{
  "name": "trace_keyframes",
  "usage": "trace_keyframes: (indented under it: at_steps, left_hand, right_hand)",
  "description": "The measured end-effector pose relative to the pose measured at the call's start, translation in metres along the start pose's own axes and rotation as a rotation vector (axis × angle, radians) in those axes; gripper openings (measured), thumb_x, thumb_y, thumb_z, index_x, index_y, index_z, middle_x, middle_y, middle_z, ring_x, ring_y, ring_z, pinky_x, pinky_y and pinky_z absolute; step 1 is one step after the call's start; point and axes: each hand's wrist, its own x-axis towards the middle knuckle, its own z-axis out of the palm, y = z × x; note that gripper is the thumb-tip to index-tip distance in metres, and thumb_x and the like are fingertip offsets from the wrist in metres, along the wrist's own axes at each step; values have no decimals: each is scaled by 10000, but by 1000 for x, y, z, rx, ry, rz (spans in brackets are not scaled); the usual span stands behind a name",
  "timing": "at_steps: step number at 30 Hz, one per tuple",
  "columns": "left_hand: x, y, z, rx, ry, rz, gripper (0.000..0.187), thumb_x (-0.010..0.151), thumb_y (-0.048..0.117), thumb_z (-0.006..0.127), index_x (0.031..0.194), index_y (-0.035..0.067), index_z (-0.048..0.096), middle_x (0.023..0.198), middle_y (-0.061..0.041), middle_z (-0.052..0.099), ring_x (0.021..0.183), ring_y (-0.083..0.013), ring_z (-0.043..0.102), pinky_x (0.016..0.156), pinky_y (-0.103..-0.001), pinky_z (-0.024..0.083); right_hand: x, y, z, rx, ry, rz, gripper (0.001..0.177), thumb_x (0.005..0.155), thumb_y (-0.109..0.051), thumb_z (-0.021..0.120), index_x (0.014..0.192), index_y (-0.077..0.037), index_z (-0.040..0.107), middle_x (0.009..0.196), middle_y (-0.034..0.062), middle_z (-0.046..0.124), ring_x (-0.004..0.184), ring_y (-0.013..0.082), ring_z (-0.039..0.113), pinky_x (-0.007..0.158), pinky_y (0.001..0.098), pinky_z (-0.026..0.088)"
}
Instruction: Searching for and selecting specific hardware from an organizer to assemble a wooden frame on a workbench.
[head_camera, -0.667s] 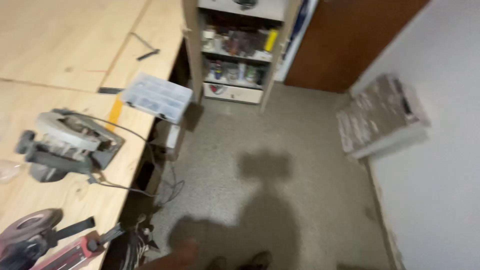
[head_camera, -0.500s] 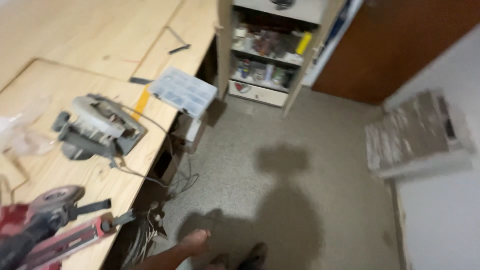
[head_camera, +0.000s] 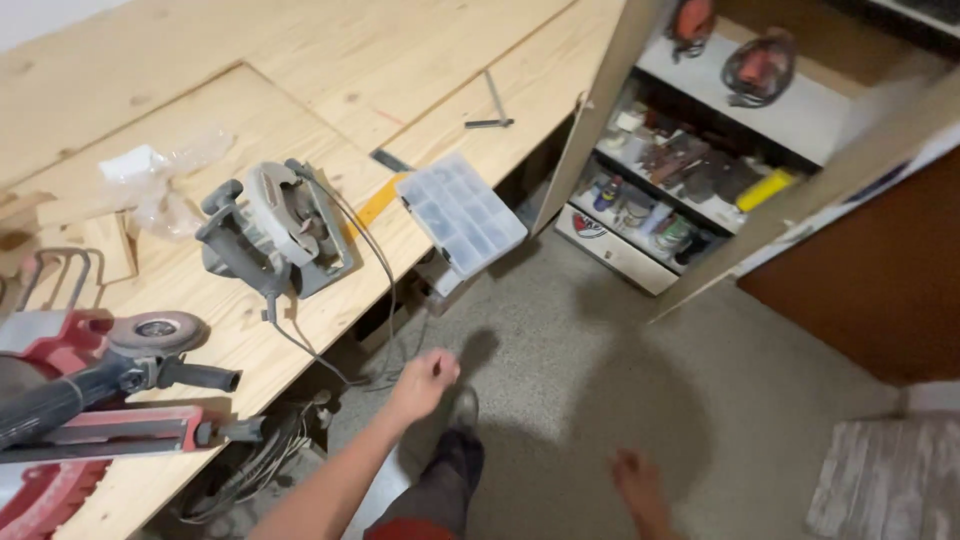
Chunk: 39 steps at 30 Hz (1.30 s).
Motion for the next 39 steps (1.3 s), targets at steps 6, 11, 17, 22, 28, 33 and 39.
trace_keyframes:
  at_steps: [6, 11, 17, 22, 28, 33, 39]
  left_hand:
    - [158, -15, -16, -102, 343, -228, 306, 965, 372, 640, 894, 76, 607, 843, -152, 688, 849, -373, 681, 746, -487, 469]
    - [206, 17, -36, -260, 501, -301, 297, 938, 258, 700, 845, -18, 639, 835, -264, 675, 856, -425, 684, 750, -494, 522]
    - [245, -8, 2, -518, 456, -705, 479, 761, 298, 816, 1142, 16, 750, 905, -127, 797, 756, -174, 720, 620, -333, 564]
    - [287, 21, 55, -1364, 418, -715, 248, 890, 103, 810, 930, 41, 573, 636, -120, 585, 535, -193, 596, 513, -339, 593]
    - [344, 84, 56, -1329, 420, -684, 219, 966, 212, 747, 894, 75, 592, 716, -123, 639, 537, -188, 614, 443, -277, 434]
    - [390, 111, 66, -1277, 531, -749, 223, 952, 234, 756, 902, 45, 649, 686, -131, 643, 514, -210, 601, 448, -299, 434]
    - [470, 137, 102, -1411, 751, -778, 248, 963, 258, 750, 884, 53, 635, 691, -157, 699, 466, -225, 613, 433, -321, 494]
  right_hand:
    - [-32, -248, 24, 124, -141, -544, 479, 981, -345, 643, 1382, -82, 644, 1172, 146, 738, 1036, 297, 729, 910, 453, 555]
    - [38, -344, 106, 552, -424, -480, 501, 968, -292, 654, 1403, -102, 494, 1128, 186, 715, 955, 365, 736, 788, 521, 623]
    - [-12, -417, 110, 591, -471, -458, 871, 850, -277, 669, 1619, -140, 283, 1524, 191, 551, 1244, 418, 648, 1020, 586, 548]
    - [88, -464, 79, -17, -138, -714, 423, 976, -399, 567, 1327, -200, 694, 1061, 47, 783, 814, 198, 726, 620, 325, 584]
    - [64, -545, 30, -47, -213, -856, 506, 972, -347, 548, 1418, -138, 664, 1256, 12, 739, 1068, 118, 627, 827, 336, 461]
    - [164, -593, 20, -256, -225, -924, 571, 935, -413, 586, 1440, -150, 628, 1430, 57, 599, 1248, 227, 604, 956, 388, 466]
    - [216, -648, 12, -435, -250, -1334, 539, 994, -408, 515, 1405, -72, 610, 1389, 184, 591, 1289, 355, 564, 1037, 453, 442]
